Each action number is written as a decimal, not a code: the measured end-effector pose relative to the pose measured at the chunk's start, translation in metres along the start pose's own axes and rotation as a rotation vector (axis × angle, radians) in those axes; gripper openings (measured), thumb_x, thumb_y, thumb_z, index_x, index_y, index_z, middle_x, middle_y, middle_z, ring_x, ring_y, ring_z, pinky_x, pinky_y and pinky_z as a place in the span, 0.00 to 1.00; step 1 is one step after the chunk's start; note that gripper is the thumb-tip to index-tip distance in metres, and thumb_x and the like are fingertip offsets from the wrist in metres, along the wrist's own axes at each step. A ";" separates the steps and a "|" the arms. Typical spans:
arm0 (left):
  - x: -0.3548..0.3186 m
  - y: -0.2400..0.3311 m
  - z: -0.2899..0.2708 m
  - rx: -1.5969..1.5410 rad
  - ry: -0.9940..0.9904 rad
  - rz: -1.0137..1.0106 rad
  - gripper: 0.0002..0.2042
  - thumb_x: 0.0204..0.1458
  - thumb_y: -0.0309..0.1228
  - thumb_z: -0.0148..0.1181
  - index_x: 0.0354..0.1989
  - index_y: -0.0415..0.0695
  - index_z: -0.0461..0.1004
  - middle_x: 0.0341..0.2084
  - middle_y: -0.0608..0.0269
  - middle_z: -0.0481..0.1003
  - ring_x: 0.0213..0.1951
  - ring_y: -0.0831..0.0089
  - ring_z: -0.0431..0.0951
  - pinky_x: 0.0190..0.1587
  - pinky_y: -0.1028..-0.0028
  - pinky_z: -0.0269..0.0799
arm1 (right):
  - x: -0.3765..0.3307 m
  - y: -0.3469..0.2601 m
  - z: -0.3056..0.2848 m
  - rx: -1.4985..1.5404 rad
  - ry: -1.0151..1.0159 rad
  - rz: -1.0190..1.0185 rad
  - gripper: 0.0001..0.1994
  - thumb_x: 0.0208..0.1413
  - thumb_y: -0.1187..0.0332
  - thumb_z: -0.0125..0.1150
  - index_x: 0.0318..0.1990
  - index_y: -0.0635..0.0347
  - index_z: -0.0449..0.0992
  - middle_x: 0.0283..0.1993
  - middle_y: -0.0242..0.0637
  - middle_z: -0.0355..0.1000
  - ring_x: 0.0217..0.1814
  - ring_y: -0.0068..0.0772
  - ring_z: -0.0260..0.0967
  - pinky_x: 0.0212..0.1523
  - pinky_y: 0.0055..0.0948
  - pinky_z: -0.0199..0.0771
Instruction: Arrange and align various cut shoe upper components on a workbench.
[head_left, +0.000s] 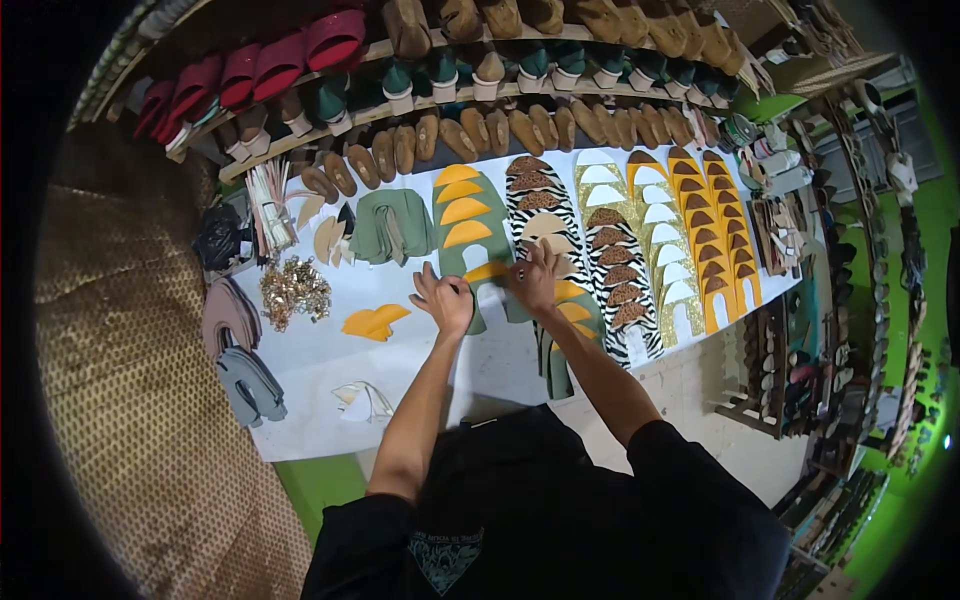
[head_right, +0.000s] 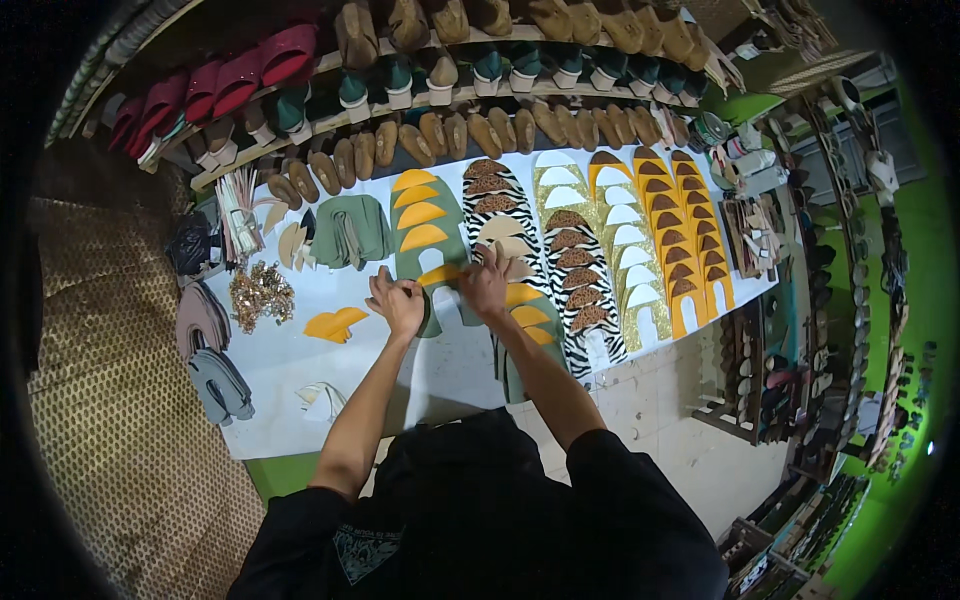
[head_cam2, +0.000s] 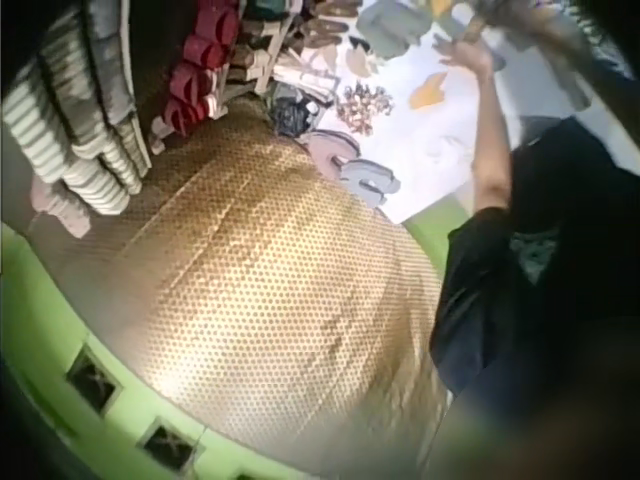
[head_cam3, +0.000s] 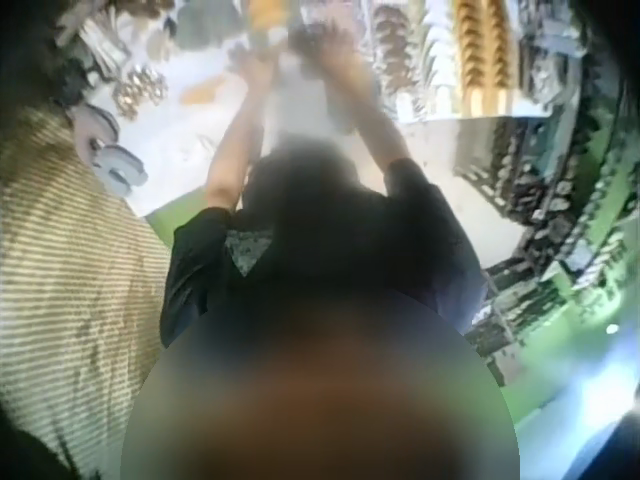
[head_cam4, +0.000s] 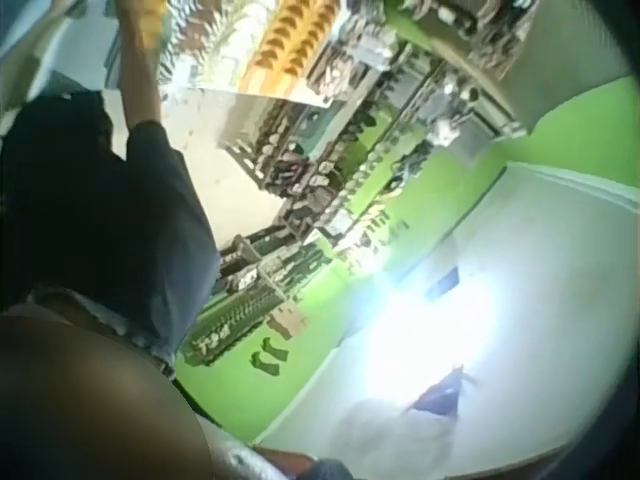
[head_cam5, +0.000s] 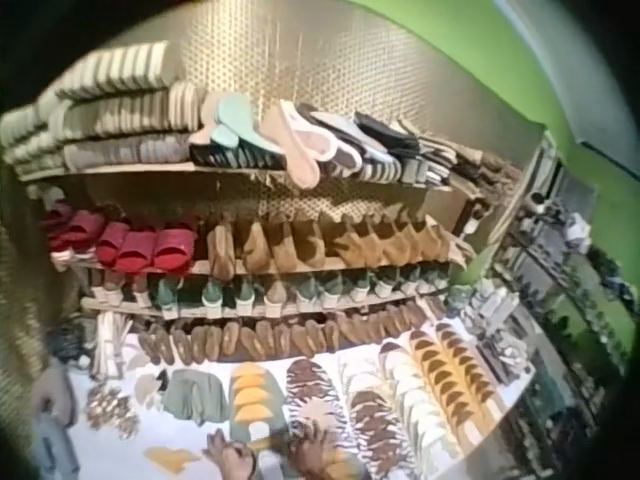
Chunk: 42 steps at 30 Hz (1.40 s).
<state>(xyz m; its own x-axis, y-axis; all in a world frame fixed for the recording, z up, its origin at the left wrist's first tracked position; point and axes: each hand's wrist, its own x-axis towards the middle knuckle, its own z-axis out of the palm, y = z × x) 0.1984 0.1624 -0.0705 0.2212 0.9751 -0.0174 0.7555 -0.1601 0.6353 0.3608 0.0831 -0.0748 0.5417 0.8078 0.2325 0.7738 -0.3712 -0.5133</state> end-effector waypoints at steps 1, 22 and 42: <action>0.005 0.004 0.006 -0.016 0.039 -0.032 0.03 0.45 0.31 0.64 0.24 0.46 0.81 0.67 0.52 0.58 0.71 0.43 0.47 0.64 0.30 0.38 | 0.010 0.004 0.005 0.006 0.019 -0.003 0.05 0.44 0.65 0.70 0.24 0.51 0.80 0.62 0.37 0.65 0.74 0.59 0.48 0.70 0.73 0.37; 0.025 0.003 0.045 0.192 0.280 -0.141 0.10 0.52 0.39 0.63 0.32 0.46 0.74 0.61 0.53 0.62 0.66 0.50 0.54 0.61 0.37 0.42 | 0.043 0.010 0.045 -0.102 -0.120 -0.438 0.20 0.57 0.72 0.54 0.57 0.44 0.75 0.72 0.45 0.48 0.75 0.63 0.44 0.68 0.73 0.42; -0.070 -0.038 -0.049 0.132 -0.044 0.285 0.08 0.56 0.35 0.58 0.30 0.46 0.79 0.59 0.58 0.68 0.65 0.49 0.59 0.64 0.36 0.44 | -0.024 -0.017 0.005 -0.036 -0.055 -0.353 0.14 0.58 0.71 0.56 0.52 0.53 0.74 0.69 0.49 0.56 0.74 0.64 0.47 0.68 0.74 0.43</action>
<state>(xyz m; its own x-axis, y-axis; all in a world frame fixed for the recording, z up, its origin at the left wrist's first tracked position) 0.1236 0.1075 -0.0555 0.4595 0.8811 0.1115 0.7324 -0.4470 0.5136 0.3330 0.0727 -0.0754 0.2215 0.9122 0.3448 0.9215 -0.0801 -0.3801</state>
